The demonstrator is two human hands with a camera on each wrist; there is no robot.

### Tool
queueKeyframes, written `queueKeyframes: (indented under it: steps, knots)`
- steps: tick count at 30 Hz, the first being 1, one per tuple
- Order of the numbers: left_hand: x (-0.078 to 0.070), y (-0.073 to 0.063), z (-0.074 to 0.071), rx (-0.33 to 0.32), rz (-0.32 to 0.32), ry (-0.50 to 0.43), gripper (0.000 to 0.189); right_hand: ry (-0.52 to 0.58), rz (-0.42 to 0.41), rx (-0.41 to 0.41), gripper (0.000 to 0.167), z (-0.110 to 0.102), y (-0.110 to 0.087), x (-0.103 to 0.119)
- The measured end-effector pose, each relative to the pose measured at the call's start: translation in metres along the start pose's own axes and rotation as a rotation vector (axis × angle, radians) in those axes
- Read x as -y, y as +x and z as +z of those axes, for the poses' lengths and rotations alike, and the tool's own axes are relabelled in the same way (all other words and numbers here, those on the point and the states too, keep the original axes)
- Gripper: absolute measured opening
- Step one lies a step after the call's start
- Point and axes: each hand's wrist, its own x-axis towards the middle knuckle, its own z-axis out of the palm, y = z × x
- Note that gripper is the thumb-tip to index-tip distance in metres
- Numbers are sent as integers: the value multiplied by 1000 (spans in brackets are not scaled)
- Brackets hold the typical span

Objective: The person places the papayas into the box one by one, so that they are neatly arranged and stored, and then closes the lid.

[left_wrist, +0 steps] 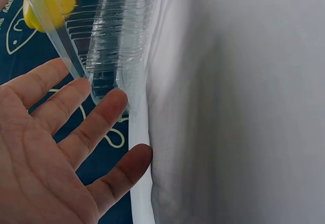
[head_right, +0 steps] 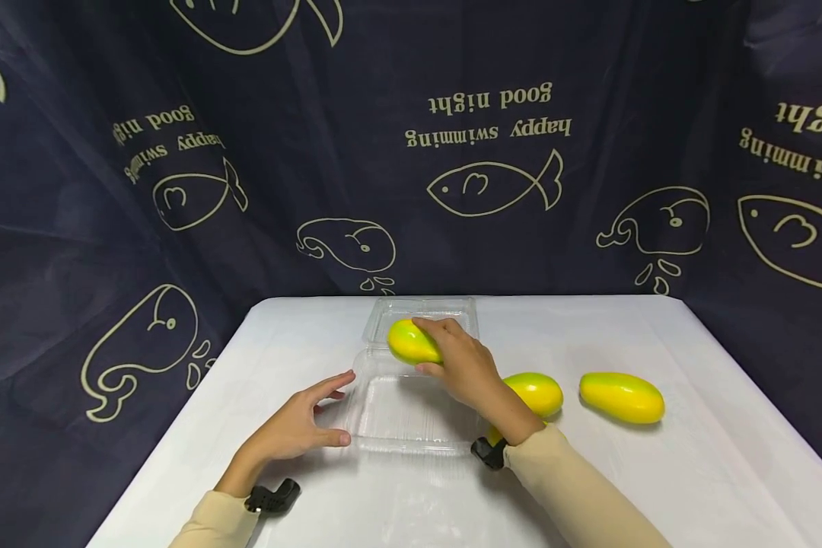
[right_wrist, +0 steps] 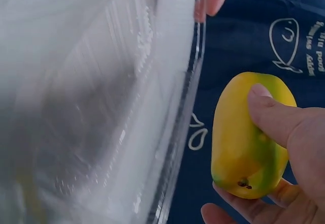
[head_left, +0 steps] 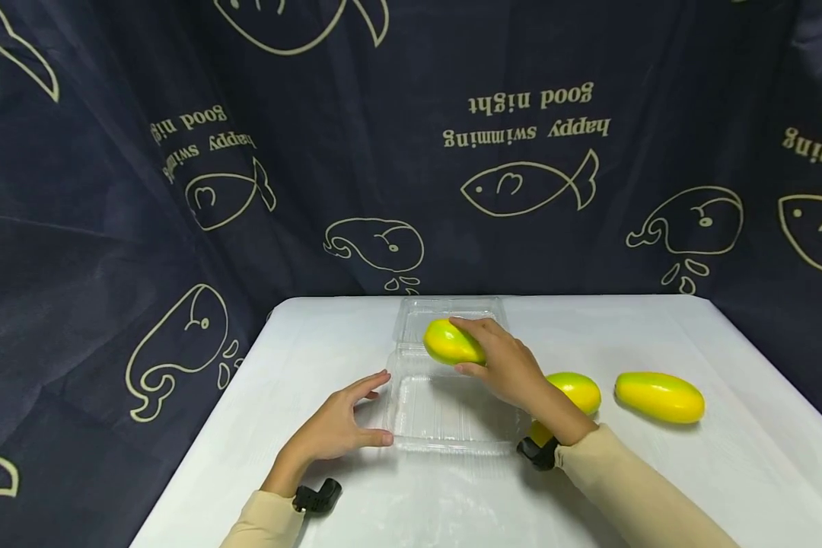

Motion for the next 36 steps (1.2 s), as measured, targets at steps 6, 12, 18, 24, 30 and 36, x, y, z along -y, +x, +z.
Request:
queueKeyframes:
  steps: [6, 12, 18, 24, 30, 36]
  knots:
    - [-1, 1, 0, -1, 7, 2, 96, 27, -4, 38, 76, 15, 3, 4]
    - [-1, 1, -3, -3, 6, 5, 95, 66, -20, 93, 73, 27, 5, 6]
    - [1, 1, -3, -7, 5, 0, 95, 114, -36, 153, 71, 40, 3, 6]
    - [1, 0, -1, -3, 8, -4, 98, 150, -26, 172, 70, 50, -1, 3]
    - [1, -1, -1, -3, 14, -3, 97, 180, -21, 188, 71, 57, -3, 1]
    - [0, -1, -1, 3, 9, -2, 98, 182, 8, 192, 72, 61, -3, 2]
